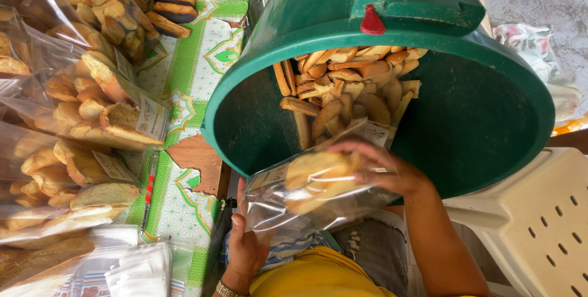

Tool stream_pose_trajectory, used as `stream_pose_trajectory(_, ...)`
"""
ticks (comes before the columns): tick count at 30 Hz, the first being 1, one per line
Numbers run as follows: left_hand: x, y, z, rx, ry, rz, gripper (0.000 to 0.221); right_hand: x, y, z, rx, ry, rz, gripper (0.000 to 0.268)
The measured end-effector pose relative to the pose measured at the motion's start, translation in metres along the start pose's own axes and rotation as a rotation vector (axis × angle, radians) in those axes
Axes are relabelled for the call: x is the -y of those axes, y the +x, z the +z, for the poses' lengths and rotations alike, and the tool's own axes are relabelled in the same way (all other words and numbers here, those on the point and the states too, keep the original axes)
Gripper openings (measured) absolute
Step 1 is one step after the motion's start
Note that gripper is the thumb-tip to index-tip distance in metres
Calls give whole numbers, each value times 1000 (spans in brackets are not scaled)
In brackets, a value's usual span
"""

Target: The person packs biscuit pieces from a green bucket into clear plastic bags, seals them, and places them on a table. The person also uses a pen to write on the labels of the bags.

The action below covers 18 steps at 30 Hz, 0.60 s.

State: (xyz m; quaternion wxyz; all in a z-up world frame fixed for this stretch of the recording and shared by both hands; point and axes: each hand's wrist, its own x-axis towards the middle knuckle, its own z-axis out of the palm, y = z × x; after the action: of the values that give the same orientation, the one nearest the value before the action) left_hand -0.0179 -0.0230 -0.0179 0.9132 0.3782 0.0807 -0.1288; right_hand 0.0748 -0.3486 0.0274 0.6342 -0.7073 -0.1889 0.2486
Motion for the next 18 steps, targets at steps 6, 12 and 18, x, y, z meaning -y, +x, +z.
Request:
stream_pose_trajectory(6, 3, 5, -8, 54, -162, -51, 104, 62, 10, 31, 392, -247, -279, 51)
stream_pose_trajectory(12, 17, 9, -32, -157, -366, -125, 95, 77, 20, -61, 32, 209, -398, 29)
stream_pose_trajectory(18, 17, 13, -36, -62, -409, -68, 89, -43, 200, -143, -912, -266, 27, 26)
